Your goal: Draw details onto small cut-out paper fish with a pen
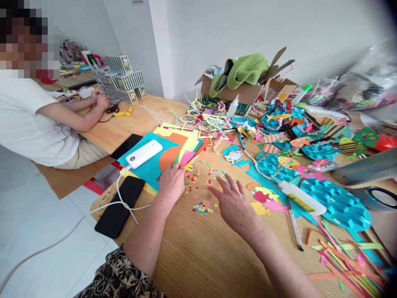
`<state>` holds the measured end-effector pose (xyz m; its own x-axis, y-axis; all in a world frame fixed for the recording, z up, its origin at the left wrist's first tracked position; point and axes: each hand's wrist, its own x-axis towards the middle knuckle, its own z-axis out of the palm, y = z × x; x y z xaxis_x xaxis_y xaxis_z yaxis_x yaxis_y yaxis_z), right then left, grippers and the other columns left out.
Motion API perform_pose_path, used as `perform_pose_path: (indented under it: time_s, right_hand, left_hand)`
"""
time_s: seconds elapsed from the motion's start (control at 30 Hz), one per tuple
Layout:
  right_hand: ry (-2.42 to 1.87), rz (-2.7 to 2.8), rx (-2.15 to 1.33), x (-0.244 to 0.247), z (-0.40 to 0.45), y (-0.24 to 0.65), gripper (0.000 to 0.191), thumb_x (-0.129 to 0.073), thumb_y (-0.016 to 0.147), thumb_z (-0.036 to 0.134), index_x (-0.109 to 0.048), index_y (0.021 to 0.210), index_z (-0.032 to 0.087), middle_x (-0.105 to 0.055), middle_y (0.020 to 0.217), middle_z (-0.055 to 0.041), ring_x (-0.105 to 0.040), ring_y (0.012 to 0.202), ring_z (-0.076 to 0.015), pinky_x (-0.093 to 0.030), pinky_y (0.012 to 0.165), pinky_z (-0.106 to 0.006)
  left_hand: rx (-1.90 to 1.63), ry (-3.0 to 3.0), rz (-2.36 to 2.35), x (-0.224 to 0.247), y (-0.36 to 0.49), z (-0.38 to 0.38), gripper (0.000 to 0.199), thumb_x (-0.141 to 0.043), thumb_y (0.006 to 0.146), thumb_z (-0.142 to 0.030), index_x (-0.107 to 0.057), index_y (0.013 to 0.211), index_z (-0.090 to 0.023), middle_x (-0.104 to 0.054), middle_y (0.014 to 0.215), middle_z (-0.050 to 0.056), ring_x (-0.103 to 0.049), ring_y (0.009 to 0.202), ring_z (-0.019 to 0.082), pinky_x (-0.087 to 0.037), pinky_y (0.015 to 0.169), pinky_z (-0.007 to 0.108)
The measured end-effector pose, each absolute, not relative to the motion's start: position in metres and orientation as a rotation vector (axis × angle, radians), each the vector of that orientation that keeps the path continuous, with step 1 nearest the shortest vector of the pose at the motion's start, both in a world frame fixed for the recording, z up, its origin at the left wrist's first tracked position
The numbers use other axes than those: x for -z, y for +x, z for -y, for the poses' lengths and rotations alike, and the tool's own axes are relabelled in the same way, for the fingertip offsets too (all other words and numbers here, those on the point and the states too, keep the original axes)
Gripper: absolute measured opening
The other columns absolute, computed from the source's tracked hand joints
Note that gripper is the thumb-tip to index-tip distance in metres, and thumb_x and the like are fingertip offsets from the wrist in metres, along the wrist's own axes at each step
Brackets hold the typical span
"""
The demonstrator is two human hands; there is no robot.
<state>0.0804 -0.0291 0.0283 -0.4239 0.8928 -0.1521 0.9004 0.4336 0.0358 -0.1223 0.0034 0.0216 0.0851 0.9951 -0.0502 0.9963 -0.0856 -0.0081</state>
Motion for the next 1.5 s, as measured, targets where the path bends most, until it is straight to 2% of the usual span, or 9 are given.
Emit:
perform_pose_path:
  time_s: [0.13,0.27,0.43,0.63,0.87,1.33,1.5]
  right_hand:
    - [1.615,-2.536,0.043,-0.031,0.031,0.079,0.047,-0.054,0.087,0.009,-0.065,0.129,0.026,-0.045,0.149,-0.0140,-0.028,0.142,-0.0388,-0.027,0.110,-0.058]
    - [1.501,-2.654,0.197,-0.033,0.035,0.057,0.047,-0.051,0.090,0.012,-0.061,0.133,0.029,-0.042,0.152,-0.0127,-0.024,0.144,-0.0382,-0.025,0.111,-0.059]
    - [1.404,-2.690,0.305,-0.033,0.035,0.040,0.045,-0.047,0.094,0.015,-0.057,0.137,0.027,-0.040,0.153,-0.0143,-0.023,0.144,-0.0385,-0.022,0.112,-0.061]
    - [1.440,-2.664,0.275,-0.033,0.035,0.046,0.041,-0.049,0.094,0.017,-0.062,0.132,0.027,-0.041,0.152,-0.0125,-0.024,0.144,-0.0381,-0.023,0.112,-0.061]
    - [1.331,-2.758,0.278,-0.028,0.036,0.036,0.045,-0.053,0.092,0.018,-0.058,0.136,0.026,-0.039,0.153,-0.0150,-0.024,0.144,-0.0399,-0.022,0.111,-0.062]
    - [1.568,-2.613,0.105,-0.036,0.032,0.074,0.048,-0.053,0.087,0.008,-0.066,0.127,0.029,-0.044,0.150,-0.0133,-0.026,0.143,-0.0396,-0.025,0.111,-0.060]
    - [1.528,-2.640,0.137,-0.031,0.036,0.071,0.055,-0.051,0.086,0.006,-0.060,0.134,0.032,-0.044,0.150,-0.0128,-0.025,0.143,-0.0397,-0.026,0.110,-0.061]
  left_hand:
    - [0.065,2.284,-2.102,-0.021,-0.123,-0.003,0.033,-0.057,0.085,-0.010,-0.067,0.115,-0.018,-0.058,0.121,0.011,-0.055,0.109,0.026,-0.049,0.089,0.033]
    - [0.062,2.286,-2.095,-0.021,-0.123,-0.004,0.032,-0.058,0.086,-0.012,-0.067,0.115,-0.020,-0.058,0.122,0.011,-0.054,0.110,0.025,-0.047,0.094,0.034]
    - [0.052,2.296,-2.090,-0.021,-0.123,-0.004,0.029,-0.057,0.088,-0.015,-0.068,0.114,-0.020,-0.058,0.124,0.010,-0.055,0.109,0.025,-0.047,0.094,0.034]
    - [0.035,2.286,-2.097,-0.021,-0.123,-0.003,0.029,-0.055,0.090,-0.016,-0.067,0.116,-0.019,-0.059,0.123,0.011,-0.055,0.108,0.027,-0.049,0.089,0.035]
    - [0.033,2.280,-2.101,-0.022,-0.123,-0.002,0.031,-0.056,0.090,-0.014,-0.067,0.117,-0.021,-0.059,0.122,0.011,-0.055,0.108,0.026,-0.048,0.091,0.034]
    - [0.049,2.267,-2.089,-0.023,-0.123,-0.002,0.033,-0.055,0.087,-0.010,-0.067,0.117,-0.020,-0.058,0.122,0.011,-0.055,0.109,0.026,-0.048,0.090,0.033]
    - [0.048,2.276,-2.097,-0.022,-0.123,-0.003,0.031,-0.055,0.088,-0.012,-0.067,0.116,-0.019,-0.058,0.121,0.011,-0.054,0.109,0.026,-0.048,0.092,0.034]
